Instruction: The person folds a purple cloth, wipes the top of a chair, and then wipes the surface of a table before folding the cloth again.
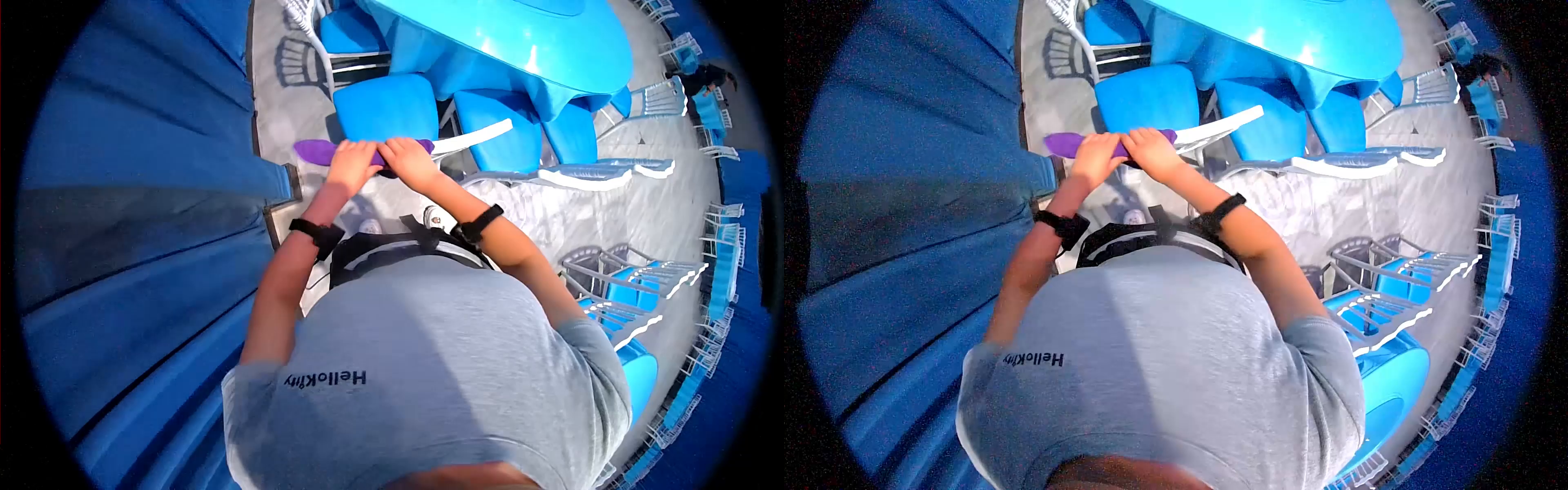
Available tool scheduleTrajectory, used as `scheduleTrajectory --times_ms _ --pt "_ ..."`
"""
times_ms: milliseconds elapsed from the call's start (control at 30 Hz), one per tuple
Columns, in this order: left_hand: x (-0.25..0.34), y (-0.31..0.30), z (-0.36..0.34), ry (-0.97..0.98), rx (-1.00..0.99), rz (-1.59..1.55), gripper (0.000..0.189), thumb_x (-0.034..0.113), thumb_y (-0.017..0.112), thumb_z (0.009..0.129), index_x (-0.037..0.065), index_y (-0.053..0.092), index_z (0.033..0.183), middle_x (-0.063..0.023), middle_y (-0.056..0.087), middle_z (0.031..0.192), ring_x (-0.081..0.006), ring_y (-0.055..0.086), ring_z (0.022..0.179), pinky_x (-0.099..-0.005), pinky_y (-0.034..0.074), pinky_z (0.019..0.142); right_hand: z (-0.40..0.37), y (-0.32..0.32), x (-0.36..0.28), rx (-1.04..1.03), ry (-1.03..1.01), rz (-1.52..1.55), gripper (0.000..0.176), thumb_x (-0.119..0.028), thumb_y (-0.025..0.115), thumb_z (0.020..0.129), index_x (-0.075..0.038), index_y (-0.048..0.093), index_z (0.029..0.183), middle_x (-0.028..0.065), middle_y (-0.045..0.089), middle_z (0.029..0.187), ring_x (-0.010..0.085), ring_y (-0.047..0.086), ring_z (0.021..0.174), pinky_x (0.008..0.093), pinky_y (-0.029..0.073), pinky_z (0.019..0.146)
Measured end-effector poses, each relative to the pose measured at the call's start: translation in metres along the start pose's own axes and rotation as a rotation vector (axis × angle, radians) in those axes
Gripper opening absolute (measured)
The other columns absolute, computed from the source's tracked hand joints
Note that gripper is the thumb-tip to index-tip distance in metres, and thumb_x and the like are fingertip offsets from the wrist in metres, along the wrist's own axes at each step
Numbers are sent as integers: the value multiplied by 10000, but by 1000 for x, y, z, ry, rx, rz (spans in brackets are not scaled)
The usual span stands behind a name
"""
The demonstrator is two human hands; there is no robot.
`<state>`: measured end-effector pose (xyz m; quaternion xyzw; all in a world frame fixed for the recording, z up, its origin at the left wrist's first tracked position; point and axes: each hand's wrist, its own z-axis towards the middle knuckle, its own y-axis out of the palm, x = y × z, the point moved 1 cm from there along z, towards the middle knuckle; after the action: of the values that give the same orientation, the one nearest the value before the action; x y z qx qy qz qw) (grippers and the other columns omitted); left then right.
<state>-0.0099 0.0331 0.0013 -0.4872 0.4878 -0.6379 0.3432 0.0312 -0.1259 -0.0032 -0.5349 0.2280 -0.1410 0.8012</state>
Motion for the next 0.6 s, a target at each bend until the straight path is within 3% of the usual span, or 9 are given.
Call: scheduleTrajectory --times_ms 67,167,233,433,533,600 --pt "17 8 14 79 27 -28 392 292 651 742 42 507 1007 -139 578 914 -316 557 879 -402 422 781 -19 -4 19 -34 -29 -142 296 -145 523 737 -48 529 1016 71 542 866 226 545 856 333 407 713" --pt "48 24 42 152 41 -64 402 278 668 726 23 501 989 -141 579 890 -316 573 822 -398 454 696 -43 -34 54 10 9 95 323 -117 556 719 -65 524 1037 81 546 890 257 541 859 357 403 721" --pt "71 36 59 159 142 -107 404 270 677 716 14 501 974 -143 576 858 -316 578 779 -392 463 658 -59 -53 77 -15 11 153 365 -91 588 699 -63 517 1057 113 552 964 296 533 907 405 404 801" --pt "92 35 80 216 96 15 382 269 665 723 36 508 981 -106 567 824 -287 586 763 -371 469 643 -77 -59 102 61 -14 47 434 -99 630 681 -68 526 1100 111 549 1071 288 531 947 392 401 843" --pt "83 28 61 185 147 -22 401 259 660 725 40 502 1021 -111 556 873 -283 580 791 -377 467 648 -69 -61 83 97 46 157 426 -117 666 670 -51 559 1077 109 582 998 309 537 922 395 411 823" --pt "75 20 38 81 109 -6 391 236 638 743 51 504 1060 -106 540 919 -266 562 861 -397 441 746 -58 -46 71 87 -3 271 450 -124 690 647 -32 558 1067 145 604 945 333 564 888 411 432 794"
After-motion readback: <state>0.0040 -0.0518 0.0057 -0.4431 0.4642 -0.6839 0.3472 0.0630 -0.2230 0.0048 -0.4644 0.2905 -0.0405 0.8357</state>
